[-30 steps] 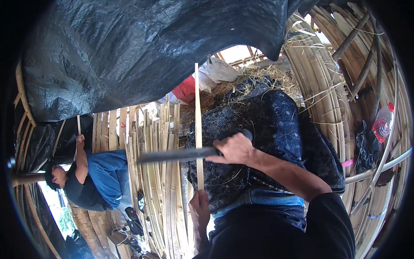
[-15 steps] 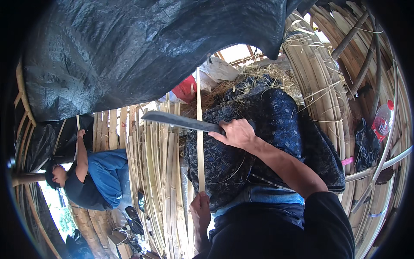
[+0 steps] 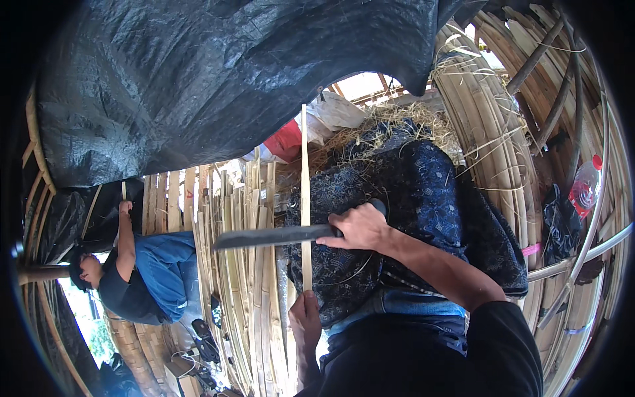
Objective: Shaving and smoothing strips of bamboo using a large knife or machete.
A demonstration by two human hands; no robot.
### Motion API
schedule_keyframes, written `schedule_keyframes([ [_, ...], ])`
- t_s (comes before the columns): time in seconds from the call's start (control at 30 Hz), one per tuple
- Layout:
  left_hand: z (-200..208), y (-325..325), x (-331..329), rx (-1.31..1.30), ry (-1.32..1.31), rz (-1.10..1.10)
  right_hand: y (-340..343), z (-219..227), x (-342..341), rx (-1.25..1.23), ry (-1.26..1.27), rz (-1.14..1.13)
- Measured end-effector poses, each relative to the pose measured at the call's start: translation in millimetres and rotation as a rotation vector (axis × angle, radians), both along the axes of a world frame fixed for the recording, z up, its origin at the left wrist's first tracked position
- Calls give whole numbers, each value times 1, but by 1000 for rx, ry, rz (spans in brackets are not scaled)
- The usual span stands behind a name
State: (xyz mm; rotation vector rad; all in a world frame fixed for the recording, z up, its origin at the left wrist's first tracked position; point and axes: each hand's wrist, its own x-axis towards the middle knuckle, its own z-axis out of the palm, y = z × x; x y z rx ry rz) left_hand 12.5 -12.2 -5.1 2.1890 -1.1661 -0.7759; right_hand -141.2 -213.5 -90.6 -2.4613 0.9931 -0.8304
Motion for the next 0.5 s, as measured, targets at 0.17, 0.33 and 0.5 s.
schedule_keyframes([
  [0.17,1,3,-5,42,-36,-13,-19,-11,-3,112,-27,-181],
  [0.33,4,0,-2,27,-34,-1,-3,2,3,84,55,-24],
  [0.5,-9,0,1,47,-70,-7,2,2,3,196,100,-1],
])
